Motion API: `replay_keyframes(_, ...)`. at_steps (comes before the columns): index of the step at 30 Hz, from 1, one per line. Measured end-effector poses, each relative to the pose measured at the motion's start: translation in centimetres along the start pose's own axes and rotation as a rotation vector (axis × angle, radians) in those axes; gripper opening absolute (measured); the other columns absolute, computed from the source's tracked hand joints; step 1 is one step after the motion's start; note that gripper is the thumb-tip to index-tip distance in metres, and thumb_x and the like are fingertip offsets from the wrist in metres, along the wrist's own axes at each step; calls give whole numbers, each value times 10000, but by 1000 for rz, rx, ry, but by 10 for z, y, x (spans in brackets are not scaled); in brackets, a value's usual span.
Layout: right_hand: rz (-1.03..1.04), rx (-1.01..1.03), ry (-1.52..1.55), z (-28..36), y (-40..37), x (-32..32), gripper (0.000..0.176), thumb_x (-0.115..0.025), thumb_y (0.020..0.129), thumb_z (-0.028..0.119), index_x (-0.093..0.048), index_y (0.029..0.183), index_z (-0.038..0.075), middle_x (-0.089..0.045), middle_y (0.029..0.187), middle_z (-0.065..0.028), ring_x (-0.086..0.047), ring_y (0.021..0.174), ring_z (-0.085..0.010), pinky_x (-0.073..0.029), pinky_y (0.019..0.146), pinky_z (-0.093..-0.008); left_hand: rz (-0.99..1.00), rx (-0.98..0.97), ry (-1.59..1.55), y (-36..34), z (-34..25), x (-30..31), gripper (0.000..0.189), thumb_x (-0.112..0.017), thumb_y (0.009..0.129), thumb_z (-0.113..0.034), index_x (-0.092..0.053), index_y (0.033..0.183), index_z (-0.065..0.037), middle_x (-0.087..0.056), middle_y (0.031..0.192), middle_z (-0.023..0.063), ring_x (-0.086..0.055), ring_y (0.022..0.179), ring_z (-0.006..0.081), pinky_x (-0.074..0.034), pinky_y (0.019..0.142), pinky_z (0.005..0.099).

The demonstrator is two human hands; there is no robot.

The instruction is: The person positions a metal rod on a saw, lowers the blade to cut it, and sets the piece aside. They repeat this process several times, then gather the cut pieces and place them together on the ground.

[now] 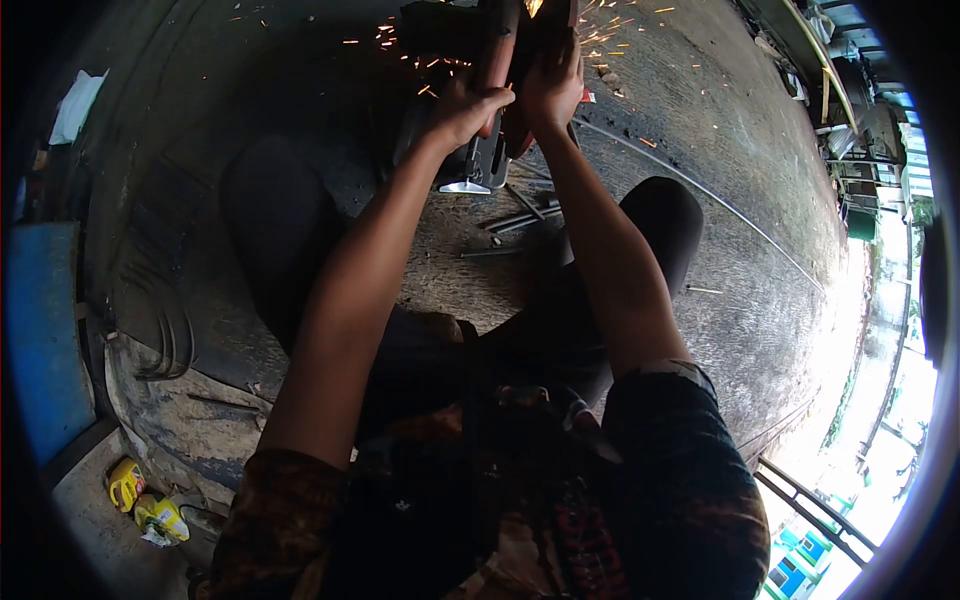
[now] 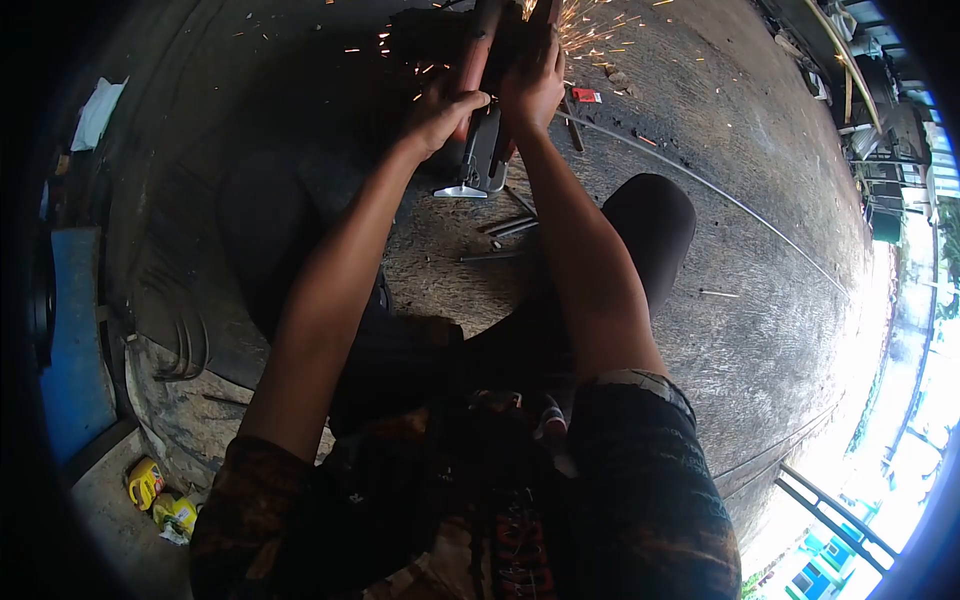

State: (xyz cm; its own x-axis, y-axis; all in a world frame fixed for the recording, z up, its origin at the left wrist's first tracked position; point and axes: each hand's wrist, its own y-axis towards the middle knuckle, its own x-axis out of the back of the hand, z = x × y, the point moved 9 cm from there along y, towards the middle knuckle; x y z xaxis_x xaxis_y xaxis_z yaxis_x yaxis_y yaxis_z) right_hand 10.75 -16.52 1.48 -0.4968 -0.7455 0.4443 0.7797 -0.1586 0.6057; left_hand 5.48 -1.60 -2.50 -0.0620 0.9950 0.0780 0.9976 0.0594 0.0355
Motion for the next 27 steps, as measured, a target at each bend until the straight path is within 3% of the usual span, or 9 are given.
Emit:
replay_keyframes(17, 9, 22, 24, 3, -1, 1, 512, -538, 886, 149, -427, 1377, 56, -541, 1280, -228, -569, 1100, -430, -492, 898, -495, 2, -6, -12, 1, 7, -1, 479, -728, 749, -358, -623, 1048, 1, -611, 939, 68, -570, 865, 159, -464, 801, 322)
replay_keyframes(23, 12, 5, 24, -3, -2, -1, 526, -548, 878, 155, -422, 1381, 64, -541, 1272, -238, -578, 1076, -441, -494, 887, -497, 21, 73, -21, 4, 21, -3, 486, -723, 753, -359, -623, 1062, 2, -608, 974, 82, -568, 890, 164, -461, 824, 330)
replay_keyframes(27, 2, 4, 12, -2, -2, -1, 532, -548, 877, 158, -420, 1383, 60, -542, 1273, -235, -580, 1072, -442, -494, 886, -495, -7, 16, -16, 1, 10, -2, 531, -722, 745, -375, -610, 1095, 9, -607, 989, 97, -577, 905, 186, -460, 846, 335)
